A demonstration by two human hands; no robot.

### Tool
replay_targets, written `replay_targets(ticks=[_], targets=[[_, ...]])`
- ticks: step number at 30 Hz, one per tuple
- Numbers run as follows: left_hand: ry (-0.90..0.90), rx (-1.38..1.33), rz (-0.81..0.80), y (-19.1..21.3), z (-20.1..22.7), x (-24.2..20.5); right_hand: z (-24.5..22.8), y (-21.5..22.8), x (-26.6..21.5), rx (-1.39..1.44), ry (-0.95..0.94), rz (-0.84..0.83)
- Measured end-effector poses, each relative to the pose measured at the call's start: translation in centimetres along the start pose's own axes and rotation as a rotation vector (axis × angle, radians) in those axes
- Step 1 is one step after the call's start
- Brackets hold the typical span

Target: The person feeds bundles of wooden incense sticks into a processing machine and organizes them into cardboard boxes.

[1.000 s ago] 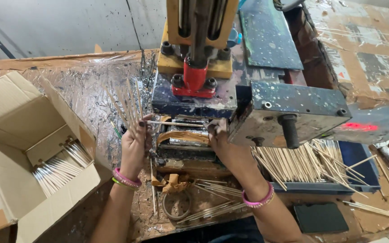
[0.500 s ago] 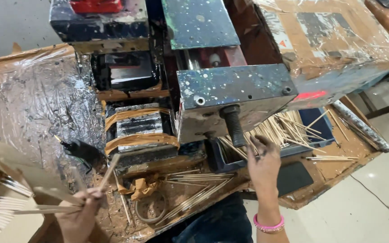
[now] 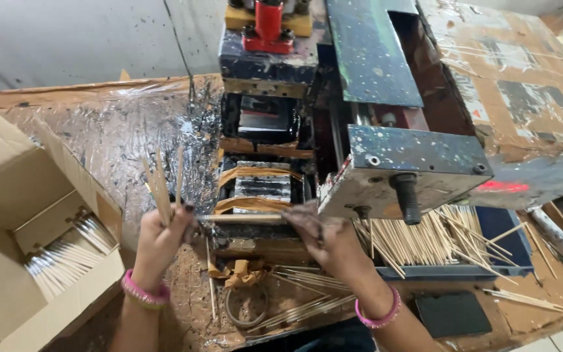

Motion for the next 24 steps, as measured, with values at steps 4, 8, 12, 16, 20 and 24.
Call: replay_targets(ticks=[4, 8, 12, 16, 20, 24], targets=[[0.062, -0.193, 0.238, 0.2, 0.4, 3.7, -1.7, -0.9, 4.1, -0.562, 0.052, -0.186], [0.15, -0.408, 0.149, -2.1, -1.6, 7.0, -0.9, -0.5, 3.3, -0.764, 0.041, -0.07], [0.121, -0.405, 0.152, -1.8, -1.8, 6.5, -1.2, -0.8, 3.5, -0.699, -0.075, -0.094], [0.162, -0.372, 0.166, -1.8, -2.1, 6.9, 0.2, -0.7, 2.1, -0.699, -0.091, -0.014], [0.175, -0.394, 0.198, -2.0, -1.7, 6.5, -1.8, 0.5, 4.8, -0.758, -0.083, -0.015], [0.074, -0.317, 0.23, -2.3, -0.6, 5.0, -0.2, 0.4, 4.0, -0.679, -0.219, -0.174]])
Point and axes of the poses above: each hand's wrist, its own x-axis towards the middle knuckle, its own y-axis out of the back of the hand, z = x × y, the point moved 6 cm from there along x, towards the middle knuckle, and after that the axes turned 15 degrees about y, right-handed, at the moved point
